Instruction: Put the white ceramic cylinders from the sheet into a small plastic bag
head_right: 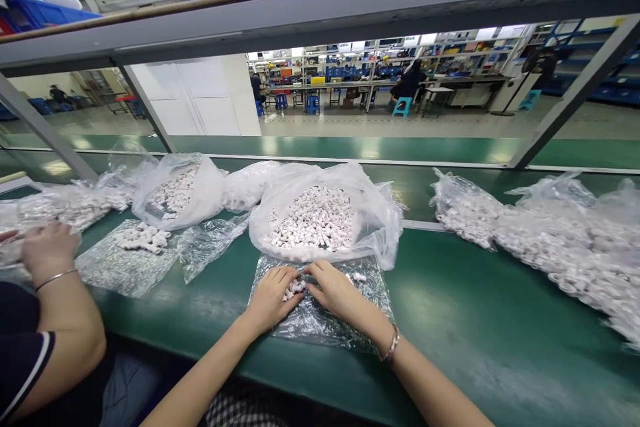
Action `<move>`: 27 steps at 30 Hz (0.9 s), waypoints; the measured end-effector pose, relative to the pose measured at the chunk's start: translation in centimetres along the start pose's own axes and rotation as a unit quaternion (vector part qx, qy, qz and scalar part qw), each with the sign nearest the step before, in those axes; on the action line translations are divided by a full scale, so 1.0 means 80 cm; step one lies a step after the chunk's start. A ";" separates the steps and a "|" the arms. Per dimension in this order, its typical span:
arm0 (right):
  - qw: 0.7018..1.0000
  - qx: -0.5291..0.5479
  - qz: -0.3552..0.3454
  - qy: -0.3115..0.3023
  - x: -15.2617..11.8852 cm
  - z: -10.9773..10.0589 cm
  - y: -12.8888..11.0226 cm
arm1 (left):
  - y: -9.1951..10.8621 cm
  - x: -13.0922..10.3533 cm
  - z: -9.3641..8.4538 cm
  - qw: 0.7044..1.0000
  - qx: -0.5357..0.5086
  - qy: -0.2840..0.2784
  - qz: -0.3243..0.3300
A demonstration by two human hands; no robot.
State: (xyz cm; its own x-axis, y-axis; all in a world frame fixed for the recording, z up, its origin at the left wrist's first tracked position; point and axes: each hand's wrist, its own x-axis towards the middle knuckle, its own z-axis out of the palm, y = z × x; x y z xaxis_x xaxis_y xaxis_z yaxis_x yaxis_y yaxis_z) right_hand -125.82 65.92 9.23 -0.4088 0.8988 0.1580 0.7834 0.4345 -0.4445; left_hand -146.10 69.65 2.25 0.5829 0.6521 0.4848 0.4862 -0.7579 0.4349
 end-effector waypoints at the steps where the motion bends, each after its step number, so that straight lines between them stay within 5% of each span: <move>1: 1.000 -0.007 -0.005 -0.007 0.003 0.002 0.001 | -0.001 0.000 0.000 1.000 -0.001 0.000 -0.001; 15: 1.000 -0.010 0.019 -0.021 0.006 0.006 0.006 | 0.000 0.002 -0.001 1.000 -0.002 -0.013 -0.020; 18: 0.994 0.072 0.085 0.001 0.007 -0.006 0.010 | 0.000 0.003 -0.002 1.000 -0.002 -0.013 -0.019; 21: 0.932 0.316 0.175 -0.021 0.006 -0.026 0.013 | 0.001 0.004 -0.003 1.000 -0.001 -0.014 -0.021; 24: 0.856 0.486 0.178 -0.007 0.006 -0.036 0.010 | 0.001 0.004 -0.003 1.000 -0.007 -0.017 -0.024; 27: 0.913 0.374 0.162 -0.005 0.007 -0.024 0.004 | 0.001 0.004 -0.002 1.000 -0.010 -0.016 -0.025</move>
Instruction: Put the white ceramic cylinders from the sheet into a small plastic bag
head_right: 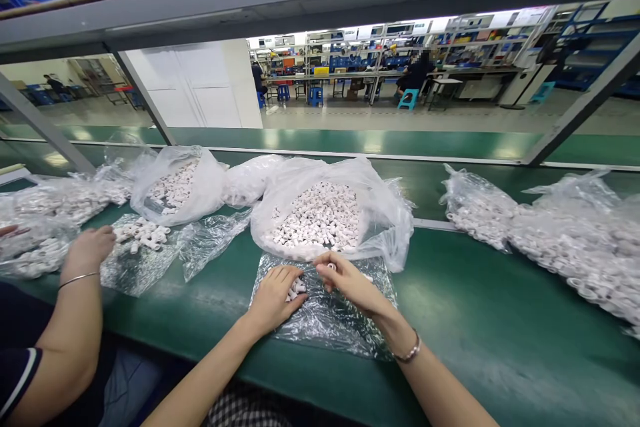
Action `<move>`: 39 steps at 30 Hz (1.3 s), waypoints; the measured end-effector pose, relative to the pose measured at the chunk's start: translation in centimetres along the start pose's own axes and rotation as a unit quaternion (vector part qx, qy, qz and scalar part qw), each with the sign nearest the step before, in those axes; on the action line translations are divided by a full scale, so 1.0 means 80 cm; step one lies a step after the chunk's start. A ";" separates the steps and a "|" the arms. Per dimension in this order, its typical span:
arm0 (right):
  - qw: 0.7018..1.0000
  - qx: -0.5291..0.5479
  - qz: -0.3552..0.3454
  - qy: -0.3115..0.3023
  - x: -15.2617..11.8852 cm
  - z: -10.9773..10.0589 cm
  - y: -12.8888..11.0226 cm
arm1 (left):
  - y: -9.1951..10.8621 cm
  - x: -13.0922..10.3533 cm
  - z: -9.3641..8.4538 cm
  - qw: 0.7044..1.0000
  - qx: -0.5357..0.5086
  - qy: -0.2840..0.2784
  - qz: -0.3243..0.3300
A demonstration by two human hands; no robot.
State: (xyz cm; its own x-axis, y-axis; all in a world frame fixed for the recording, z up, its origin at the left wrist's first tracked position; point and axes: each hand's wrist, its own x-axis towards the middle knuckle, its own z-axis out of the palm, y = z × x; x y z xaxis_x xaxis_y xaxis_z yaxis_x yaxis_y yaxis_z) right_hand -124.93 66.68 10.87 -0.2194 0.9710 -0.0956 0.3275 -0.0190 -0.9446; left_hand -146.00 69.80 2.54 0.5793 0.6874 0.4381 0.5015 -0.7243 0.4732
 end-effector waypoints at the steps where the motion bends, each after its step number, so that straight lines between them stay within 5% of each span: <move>1: 0.997 -0.080 -0.007 0.010 0.001 0.008 0.004 | 0.000 0.000 0.001 1.000 0.000 0.001 -0.001; 4: 0.960 -0.276 -0.030 0.046 0.003 0.034 0.016 | -0.002 -0.001 0.003 1.000 0.003 0.002 -0.003; 8: 0.942 -0.334 -0.027 0.031 0.006 0.048 0.021 | -0.002 -0.001 0.003 1.000 0.009 0.001 0.000; 13: 0.999 -0.043 0.009 -0.021 0.008 0.023 0.011 | 0.001 0.000 0.001 1.000 0.016 0.016 0.012; 16: 0.977 0.199 0.044 -0.055 0.007 0.008 0.003 | 0.002 -0.001 -0.001 0.998 0.054 0.026 0.037; 19: 0.961 0.269 0.030 -0.050 0.007 0.002 -0.005 | 0.001 -0.005 -0.002 0.993 0.101 0.031 0.044; 21: 0.977 0.205 0.037 -0.050 0.009 0.002 -0.008 | -0.001 -0.010 -0.002 0.993 0.116 0.026 0.025; 24: 0.999 -0.036 0.007 -0.019 0.015 0.010 -0.006 | -0.007 -0.014 -0.002 0.994 0.107 0.014 -0.008; 27: 0.958 -0.281 -0.051 0.031 0.023 0.025 0.002 | -0.010 -0.014 -0.002 0.996 0.088 0.001 -0.021; 29: 0.932 -0.354 -0.066 0.027 0.027 0.037 0.008 | -0.011 -0.013 -0.003 0.997 0.078 -0.005 -0.023; 35: 0.937 -0.344 -0.060 -0.001 0.036 0.046 0.014 | -0.012 -0.014 -0.006 0.998 0.059 0.001 -0.018; 39: 0.995 -0.090 0.027 -0.035 0.033 0.025 0.002 | -0.009 -0.015 -0.008 0.997 0.069 0.001 -0.021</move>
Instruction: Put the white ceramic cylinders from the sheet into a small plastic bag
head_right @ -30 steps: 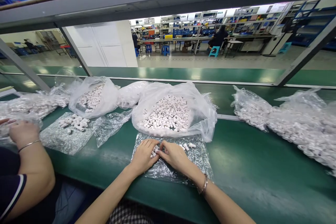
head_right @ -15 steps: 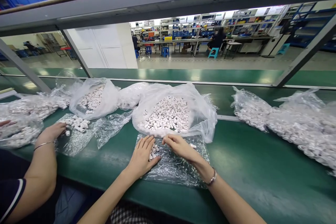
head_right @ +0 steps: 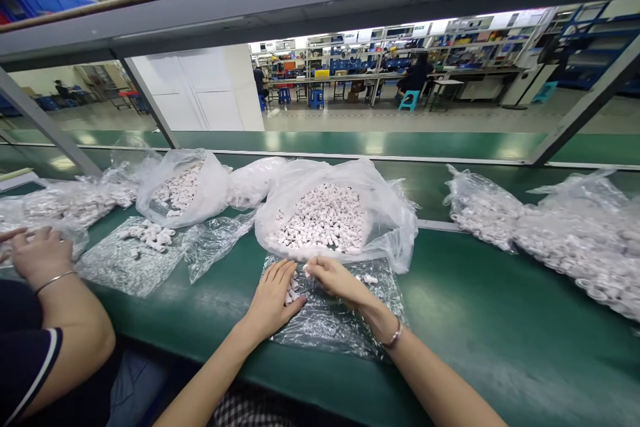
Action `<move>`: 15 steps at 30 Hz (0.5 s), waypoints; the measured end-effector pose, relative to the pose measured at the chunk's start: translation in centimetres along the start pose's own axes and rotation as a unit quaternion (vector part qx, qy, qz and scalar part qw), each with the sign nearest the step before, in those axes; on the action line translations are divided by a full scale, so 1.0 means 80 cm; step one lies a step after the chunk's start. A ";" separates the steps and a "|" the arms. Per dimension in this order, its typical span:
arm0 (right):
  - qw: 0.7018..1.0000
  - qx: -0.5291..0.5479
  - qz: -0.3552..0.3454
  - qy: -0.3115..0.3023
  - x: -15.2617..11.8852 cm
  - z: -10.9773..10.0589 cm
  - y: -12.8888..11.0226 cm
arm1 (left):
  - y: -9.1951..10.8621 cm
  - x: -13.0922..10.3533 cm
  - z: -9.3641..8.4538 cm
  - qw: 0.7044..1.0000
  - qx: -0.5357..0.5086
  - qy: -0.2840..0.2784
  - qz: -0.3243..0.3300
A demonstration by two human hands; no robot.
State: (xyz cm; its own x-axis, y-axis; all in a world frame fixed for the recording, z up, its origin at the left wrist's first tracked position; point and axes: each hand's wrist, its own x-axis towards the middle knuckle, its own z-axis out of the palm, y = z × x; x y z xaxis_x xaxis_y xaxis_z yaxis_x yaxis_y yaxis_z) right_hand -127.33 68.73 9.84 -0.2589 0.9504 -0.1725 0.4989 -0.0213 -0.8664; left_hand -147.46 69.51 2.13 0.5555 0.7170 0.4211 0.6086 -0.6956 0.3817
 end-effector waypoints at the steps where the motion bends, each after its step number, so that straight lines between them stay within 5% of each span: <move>1: 0.996 0.092 0.011 -0.012 -0.002 -0.005 -0.003 | 0.001 0.000 -0.001 1.000 0.007 -0.002 0.001; 4: 0.982 0.185 0.011 -0.028 -0.005 -0.013 -0.012 | 0.003 -0.002 -0.005 1.000 0.021 -0.007 -0.001; 7: 0.999 -0.031 -0.023 0.001 0.001 -0.005 -0.015 | 0.000 -0.006 -0.008 1.000 0.013 -0.005 -0.019; 10: 0.972 -0.219 -0.056 0.070 0.013 0.013 -0.013 | -0.007 -0.011 -0.009 0.999 -0.006 -0.001 -0.040; 15: 0.953 -0.288 -0.036 0.086 0.032 0.034 -0.009 | -0.015 -0.016 -0.002 0.998 -0.035 -0.002 -0.047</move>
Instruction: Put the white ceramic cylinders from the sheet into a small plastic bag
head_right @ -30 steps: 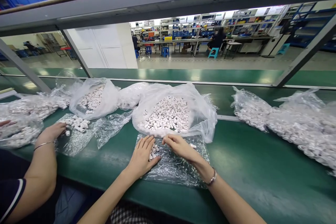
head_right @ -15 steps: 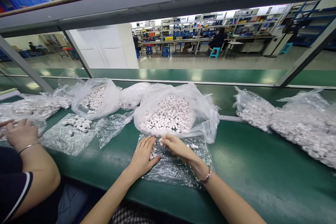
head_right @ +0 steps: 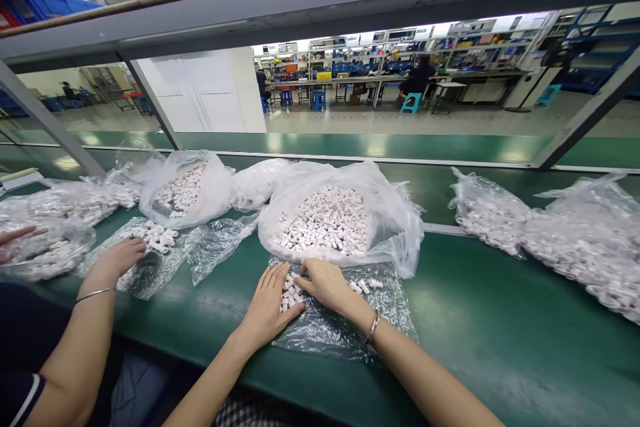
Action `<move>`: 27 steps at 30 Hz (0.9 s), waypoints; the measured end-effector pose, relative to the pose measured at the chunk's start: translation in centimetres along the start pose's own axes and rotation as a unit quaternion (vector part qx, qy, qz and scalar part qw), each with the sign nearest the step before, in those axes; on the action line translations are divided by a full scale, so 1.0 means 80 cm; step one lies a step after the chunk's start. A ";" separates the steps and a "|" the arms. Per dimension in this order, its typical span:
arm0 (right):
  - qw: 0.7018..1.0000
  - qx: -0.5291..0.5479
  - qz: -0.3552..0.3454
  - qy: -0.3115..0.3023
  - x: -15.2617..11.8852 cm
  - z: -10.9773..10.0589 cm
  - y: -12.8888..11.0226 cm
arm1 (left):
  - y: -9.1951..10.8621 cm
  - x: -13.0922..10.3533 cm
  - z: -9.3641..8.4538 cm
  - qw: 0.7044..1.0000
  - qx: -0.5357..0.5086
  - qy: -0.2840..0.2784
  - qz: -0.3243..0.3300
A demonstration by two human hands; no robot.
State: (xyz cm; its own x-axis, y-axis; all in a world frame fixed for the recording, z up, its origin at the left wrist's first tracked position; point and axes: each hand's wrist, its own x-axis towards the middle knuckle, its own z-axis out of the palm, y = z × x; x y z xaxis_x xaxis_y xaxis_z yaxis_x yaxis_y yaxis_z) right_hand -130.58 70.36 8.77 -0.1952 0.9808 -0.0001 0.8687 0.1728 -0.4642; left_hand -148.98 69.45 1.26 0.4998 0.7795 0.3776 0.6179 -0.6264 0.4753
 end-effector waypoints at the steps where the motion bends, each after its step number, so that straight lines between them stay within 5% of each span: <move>1: 1.000 -0.001 -0.001 -0.006 0.002 0.001 0.000 | -0.001 -0.001 0.001 1.000 -0.005 0.000 0.002; 5: 0.999 0.016 -0.012 -0.026 -0.002 -0.015 0.006 | -0.001 -0.002 0.002 1.000 -0.020 -0.004 0.006; 14: 0.999 -0.023 0.022 -0.010 -0.069 -0.097 0.066 | -0.004 -0.007 0.004 1.000 -0.023 -0.007 -0.005; 21: 0.992 -0.111 -0.049 0.021 -0.074 -0.080 0.093 | -0.005 -0.008 0.006 1.000 -0.030 -0.004 -0.001; 27: 0.971 -0.221 -0.082 0.050 -0.065 -0.072 0.066 | -0.001 -0.005 0.000 1.000 -0.028 -0.006 -0.002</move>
State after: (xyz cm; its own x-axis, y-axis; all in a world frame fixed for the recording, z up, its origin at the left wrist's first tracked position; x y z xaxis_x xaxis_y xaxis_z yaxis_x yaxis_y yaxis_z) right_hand -122.35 66.70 11.43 -0.3209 0.9370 0.1381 0.9446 0.3273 -0.0253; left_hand -149.20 69.14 1.04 0.5042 0.7820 0.3663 0.5848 -0.6213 0.5215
